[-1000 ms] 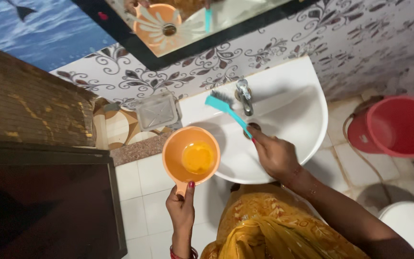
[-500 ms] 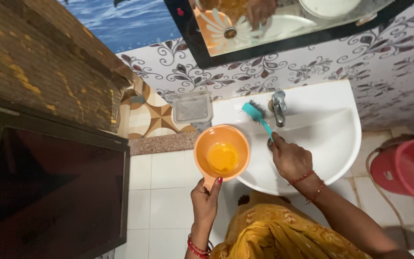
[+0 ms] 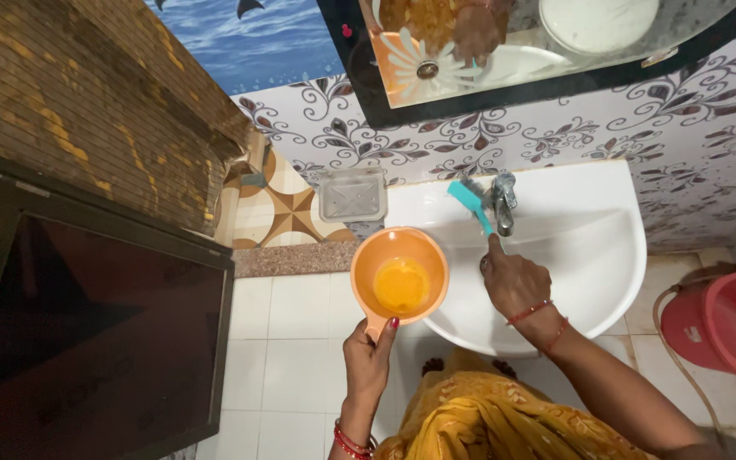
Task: The person scrubs a white bathroom sink using a blue brush and water from an orange mug. They repeatedly pour water into the sink and scrub the basin, faucet, and drain area.
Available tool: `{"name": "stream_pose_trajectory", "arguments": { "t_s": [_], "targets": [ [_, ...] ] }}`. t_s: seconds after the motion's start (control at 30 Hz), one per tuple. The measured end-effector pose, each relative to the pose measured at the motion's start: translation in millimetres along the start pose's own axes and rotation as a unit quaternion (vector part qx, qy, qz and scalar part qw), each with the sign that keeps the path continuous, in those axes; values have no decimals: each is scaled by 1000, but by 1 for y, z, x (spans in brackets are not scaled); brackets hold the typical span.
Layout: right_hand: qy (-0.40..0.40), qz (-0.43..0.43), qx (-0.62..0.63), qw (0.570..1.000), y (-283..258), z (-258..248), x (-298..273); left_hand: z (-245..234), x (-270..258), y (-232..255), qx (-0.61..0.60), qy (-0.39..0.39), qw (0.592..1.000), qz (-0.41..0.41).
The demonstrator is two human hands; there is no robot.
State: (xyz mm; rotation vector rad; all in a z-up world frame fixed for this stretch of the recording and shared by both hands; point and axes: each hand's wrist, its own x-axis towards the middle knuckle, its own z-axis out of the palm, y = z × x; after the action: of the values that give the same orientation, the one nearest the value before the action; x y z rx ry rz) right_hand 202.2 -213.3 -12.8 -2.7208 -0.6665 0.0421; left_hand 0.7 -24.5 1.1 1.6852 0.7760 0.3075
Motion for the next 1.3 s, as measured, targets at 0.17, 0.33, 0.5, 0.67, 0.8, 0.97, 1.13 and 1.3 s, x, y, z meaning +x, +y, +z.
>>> {"name": "stream_pose_trajectory", "arguments": {
  "t_s": [0.17,0.33,0.5,0.67,0.8,0.97,1.13,1.3],
  "targets": [
    [-19,23,-59,998,-2,-1,-26,-2,3,-5,55,20,998,-20],
    [-43,32,-21,998,1,12,-19,1,3,-7,17,23,1000,-6],
    [-11,6,-2,1000,1,20,-3,2,2,-10,-13,20,1000,20],
    [-128,77,-46,988,4,7,-35,2,0,-13,-21,29,999,16],
    [-75,37,-20,996,9,13,-19,6,1,-11,8,29,999,-18],
    [-1,-19,9,1000,8,23,-3,7,1,-8,21,29,999,-8],
    [-140,56,-52,987,12,18,-33,7,0,-6,17,35,999,1],
    [-9,-19,-37,999,19,41,-11,9,0,-5,10,27,1000,3]
  ]
}}
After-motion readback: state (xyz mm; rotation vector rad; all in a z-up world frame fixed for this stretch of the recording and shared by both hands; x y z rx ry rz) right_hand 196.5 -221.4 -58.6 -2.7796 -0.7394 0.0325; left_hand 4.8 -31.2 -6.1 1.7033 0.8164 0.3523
